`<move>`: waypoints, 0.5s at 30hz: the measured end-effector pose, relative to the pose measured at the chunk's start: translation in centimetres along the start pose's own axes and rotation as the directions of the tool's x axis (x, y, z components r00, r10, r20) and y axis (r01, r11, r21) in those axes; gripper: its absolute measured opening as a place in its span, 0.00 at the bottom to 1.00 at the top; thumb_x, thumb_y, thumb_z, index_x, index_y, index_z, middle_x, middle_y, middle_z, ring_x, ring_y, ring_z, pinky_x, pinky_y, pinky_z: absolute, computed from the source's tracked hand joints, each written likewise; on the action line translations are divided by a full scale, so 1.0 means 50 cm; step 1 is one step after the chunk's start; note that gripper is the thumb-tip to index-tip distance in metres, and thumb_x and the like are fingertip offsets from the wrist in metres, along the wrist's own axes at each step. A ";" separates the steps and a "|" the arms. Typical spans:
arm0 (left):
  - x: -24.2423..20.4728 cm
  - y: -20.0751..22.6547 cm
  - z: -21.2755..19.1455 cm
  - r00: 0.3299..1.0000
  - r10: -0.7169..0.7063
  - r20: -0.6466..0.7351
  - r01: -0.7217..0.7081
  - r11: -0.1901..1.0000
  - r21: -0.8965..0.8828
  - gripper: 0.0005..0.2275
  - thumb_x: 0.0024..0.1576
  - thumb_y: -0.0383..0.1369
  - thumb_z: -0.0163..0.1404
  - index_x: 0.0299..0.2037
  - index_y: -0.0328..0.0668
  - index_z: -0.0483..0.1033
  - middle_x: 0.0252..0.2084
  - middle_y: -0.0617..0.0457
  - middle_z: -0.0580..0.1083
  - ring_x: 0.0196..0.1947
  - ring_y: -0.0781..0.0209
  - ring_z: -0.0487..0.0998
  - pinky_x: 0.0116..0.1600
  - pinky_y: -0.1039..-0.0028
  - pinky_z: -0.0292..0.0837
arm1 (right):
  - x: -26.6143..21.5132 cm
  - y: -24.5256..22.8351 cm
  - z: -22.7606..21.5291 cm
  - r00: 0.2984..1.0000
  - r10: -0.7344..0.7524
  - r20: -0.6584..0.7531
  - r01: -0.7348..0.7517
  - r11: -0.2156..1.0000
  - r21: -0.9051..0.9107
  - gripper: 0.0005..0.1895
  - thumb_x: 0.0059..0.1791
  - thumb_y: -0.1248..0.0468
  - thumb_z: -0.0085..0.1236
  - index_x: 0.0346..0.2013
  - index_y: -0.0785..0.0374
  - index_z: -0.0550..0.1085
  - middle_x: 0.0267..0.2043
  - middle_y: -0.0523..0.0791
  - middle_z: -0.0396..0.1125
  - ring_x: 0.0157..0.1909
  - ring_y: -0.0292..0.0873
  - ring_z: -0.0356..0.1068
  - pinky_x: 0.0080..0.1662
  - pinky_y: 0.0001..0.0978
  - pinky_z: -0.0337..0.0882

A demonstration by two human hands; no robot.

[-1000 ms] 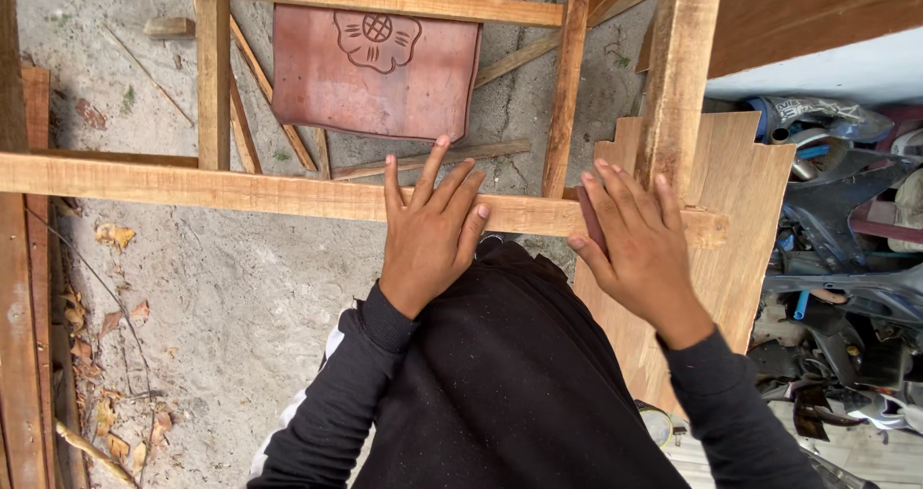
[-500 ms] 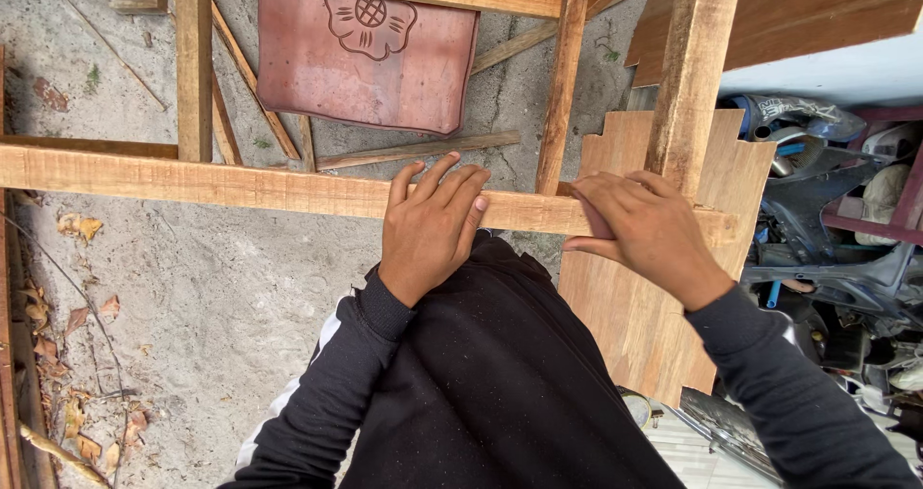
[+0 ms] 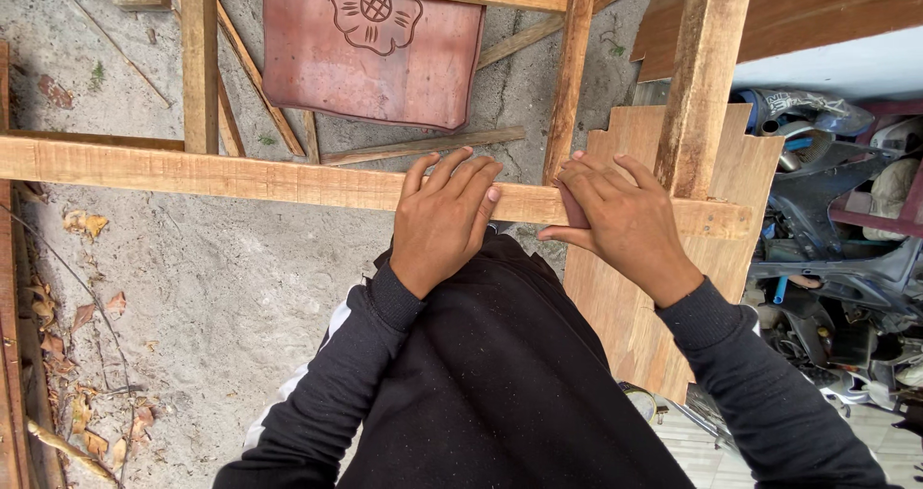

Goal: The person sands the surface of a wooden furniture frame using sandpaper, rubbing the paper along the wood with both hands.

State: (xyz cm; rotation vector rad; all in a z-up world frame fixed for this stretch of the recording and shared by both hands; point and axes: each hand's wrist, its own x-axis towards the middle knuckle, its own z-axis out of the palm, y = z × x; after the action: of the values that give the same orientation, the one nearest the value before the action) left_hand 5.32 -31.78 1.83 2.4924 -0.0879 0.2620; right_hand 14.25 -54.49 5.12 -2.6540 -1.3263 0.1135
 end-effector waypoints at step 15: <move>-0.038 -0.088 -0.063 0.998 -0.048 -0.051 0.050 0.998 0.043 0.13 0.69 0.35 0.44 0.55 0.39 0.79 0.55 0.51 0.77 0.69 0.53 0.68 0.74 0.50 0.49 | 0.064 -0.100 0.050 0.997 0.028 -0.072 -0.028 1.000 -0.005 0.41 0.41 0.33 0.62 0.54 0.62 0.75 0.59 0.46 0.73 0.66 0.44 0.69 0.64 0.46 0.64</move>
State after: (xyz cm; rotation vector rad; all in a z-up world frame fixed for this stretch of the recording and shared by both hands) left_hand 3.47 -26.38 1.36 2.5262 -0.0010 0.3082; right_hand 11.89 -48.68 3.64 -2.6553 -1.2691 0.0172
